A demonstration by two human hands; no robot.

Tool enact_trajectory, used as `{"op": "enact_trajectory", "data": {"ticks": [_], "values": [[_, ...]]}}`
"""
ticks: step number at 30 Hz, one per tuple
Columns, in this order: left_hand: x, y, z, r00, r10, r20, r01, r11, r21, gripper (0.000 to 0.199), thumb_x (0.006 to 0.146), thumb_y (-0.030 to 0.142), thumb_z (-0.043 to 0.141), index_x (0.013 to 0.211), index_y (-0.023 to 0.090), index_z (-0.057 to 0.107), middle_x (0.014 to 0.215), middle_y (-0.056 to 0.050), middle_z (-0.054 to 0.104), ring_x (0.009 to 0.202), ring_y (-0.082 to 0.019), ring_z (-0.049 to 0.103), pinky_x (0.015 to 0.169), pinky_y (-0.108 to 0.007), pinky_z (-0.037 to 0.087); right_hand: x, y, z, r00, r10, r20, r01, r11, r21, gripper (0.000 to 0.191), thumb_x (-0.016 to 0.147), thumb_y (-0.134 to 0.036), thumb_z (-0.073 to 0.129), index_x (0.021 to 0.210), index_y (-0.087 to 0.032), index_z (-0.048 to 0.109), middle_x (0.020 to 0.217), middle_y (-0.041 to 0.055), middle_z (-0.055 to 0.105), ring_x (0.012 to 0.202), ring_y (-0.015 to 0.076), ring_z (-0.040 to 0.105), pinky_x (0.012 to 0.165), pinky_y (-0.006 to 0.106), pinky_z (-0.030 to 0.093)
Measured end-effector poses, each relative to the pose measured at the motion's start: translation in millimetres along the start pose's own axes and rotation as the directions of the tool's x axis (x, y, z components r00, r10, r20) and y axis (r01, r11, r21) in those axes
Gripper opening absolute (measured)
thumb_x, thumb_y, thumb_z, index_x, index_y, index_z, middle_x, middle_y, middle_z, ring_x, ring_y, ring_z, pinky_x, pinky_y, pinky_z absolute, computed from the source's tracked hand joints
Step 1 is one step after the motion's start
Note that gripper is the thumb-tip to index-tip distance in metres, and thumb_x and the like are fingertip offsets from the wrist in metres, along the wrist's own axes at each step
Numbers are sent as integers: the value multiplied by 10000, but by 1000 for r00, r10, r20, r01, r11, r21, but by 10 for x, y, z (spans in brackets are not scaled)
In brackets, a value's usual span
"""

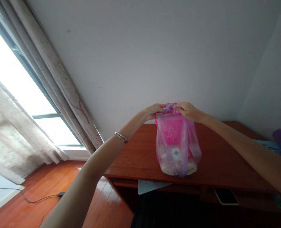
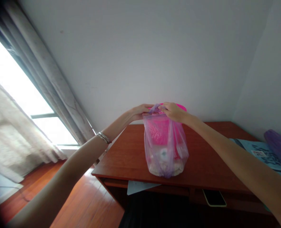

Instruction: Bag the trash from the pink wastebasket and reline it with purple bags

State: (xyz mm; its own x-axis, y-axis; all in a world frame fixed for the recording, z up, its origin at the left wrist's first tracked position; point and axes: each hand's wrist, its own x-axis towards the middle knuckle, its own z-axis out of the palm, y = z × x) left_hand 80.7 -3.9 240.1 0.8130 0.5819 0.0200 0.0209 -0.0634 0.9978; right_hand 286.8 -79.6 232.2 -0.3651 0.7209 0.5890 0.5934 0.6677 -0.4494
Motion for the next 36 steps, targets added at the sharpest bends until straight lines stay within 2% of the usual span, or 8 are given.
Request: {"op": "enact_trajectory", "data": {"ticks": [4,9,19,24,27,30,32,36], "values": [[5,1,18,1000,8,-20,-8,1000,4,356,698,51,665,1049,89,707,831,-93,705,523,-40,485,557,-198,384,10,0,9,1000,0,2,0,999,-37,323,935,-382,421,764,-163,586,815,61,597,757,159,517,717,280,342],[0,12,41,998,-11,-64,10,1000,-8,236,708,44,662,940,58,706,796,-85,686,414,19,284,419,-160,249,18,33,21,999,-32,15,33,997,-73,343,947,-386,386,779,-155,578,822,54,587,772,152,515,730,275,355],[-35,46,113,993,-51,-109,49,999,-16,112,722,13,623,797,48,699,614,-33,612,396,15,235,412,-156,241,21,19,14,997,-64,41,67,994,-87,365,952,-400,356,776,-159,565,839,57,583,796,156,517,753,283,365],[-50,5,76,994,33,-104,-27,998,58,127,753,134,668,846,54,703,707,-73,662,415,5,285,407,-165,222,-1,14,-60,999,2,44,-1,1000,-4,411,919,-484,420,783,-140,599,788,45,561,726,136,487,697,277,359],[-72,-17,67,989,107,-103,-94,987,131,169,766,195,675,856,53,696,727,-84,675,449,-17,384,432,-175,275,-40,69,-127,988,76,138,-97,983,155,465,881,-551,473,884,-132,675,692,15,533,632,109,447,622,265,344],[-86,-21,61,966,195,-169,-154,961,228,149,765,221,676,794,75,667,647,-49,645,523,-70,527,525,-202,398,-83,152,-167,973,140,182,-201,902,381,464,849,-548,545,1037,-160,713,704,17,591,644,107,502,644,262,402],[-94,-13,45,933,269,-239,-189,932,311,146,771,236,668,767,92,644,653,-43,650,591,-101,593,601,-234,454,-112,202,-176,969,173,174,-242,794,558,436,826,-523,599,1062,-176,721,847,49,668,773,133,591,756,283,467],[-139,2,-35,871,427,-243,-251,811,529,142,788,239,633,744,103,632,694,-49,665,654,-109,610,660,-247,469,-189,275,-185,951,254,175,-300,622,724,408,789,-482,670,1028,-158,732,1037,97,699,961,188,639,938,356,485]]}}
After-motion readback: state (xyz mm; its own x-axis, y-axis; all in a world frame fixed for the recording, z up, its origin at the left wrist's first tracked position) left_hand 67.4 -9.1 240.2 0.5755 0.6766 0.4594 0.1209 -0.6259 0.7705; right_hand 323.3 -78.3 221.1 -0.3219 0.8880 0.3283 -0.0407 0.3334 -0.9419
